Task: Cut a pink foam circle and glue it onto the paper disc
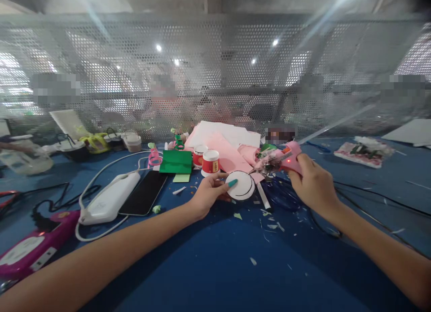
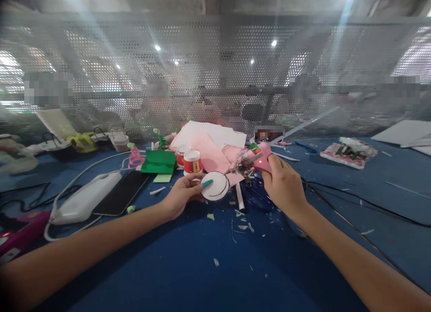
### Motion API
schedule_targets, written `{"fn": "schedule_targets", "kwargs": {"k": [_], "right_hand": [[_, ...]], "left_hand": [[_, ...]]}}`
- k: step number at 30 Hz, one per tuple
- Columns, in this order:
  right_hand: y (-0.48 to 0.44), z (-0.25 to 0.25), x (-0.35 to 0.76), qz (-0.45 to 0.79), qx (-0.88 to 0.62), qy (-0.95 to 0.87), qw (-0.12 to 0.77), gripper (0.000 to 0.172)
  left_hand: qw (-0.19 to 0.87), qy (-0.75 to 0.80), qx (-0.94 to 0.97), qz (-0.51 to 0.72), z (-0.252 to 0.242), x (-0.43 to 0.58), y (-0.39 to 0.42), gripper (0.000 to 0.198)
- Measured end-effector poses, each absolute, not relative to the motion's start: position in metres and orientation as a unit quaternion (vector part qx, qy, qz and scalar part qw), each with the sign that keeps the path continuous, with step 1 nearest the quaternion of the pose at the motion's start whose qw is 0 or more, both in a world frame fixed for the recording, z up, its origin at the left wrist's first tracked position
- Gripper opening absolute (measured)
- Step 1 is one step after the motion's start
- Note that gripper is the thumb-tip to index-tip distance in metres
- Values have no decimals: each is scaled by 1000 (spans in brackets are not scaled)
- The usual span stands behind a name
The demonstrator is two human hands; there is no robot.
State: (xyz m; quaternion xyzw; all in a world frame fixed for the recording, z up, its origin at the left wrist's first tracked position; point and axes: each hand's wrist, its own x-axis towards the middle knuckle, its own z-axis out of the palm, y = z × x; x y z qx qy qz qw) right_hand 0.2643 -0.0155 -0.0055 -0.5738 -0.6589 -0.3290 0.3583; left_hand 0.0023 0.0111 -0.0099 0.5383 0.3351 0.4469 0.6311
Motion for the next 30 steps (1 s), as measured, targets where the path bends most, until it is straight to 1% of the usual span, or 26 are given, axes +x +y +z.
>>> {"fn": "schedule_targets", "kwargs": {"k": [6, 11, 15, 22, 30], "right_hand": [[-14, -7, 267, -321, -578, -650, 376, 13], [-15, -7, 264, -315, -575, -642, 399, 22], [-17, -6, 259, -320, -561, -647, 406, 25], [-17, -8, 255, -324, -530, -668, 411, 26], [-17, -11, 256, -319, -535, -676, 393, 26]], "left_hand": [[644, 329, 505, 471, -11, 2, 13, 35], [655, 318, 494, 475, -11, 0, 14, 45], [672, 291, 499, 463, -10, -1, 13, 49], [683, 290, 482, 465, -11, 0, 14, 42], [682, 309, 457, 480, -9, 1, 15, 36]]}}
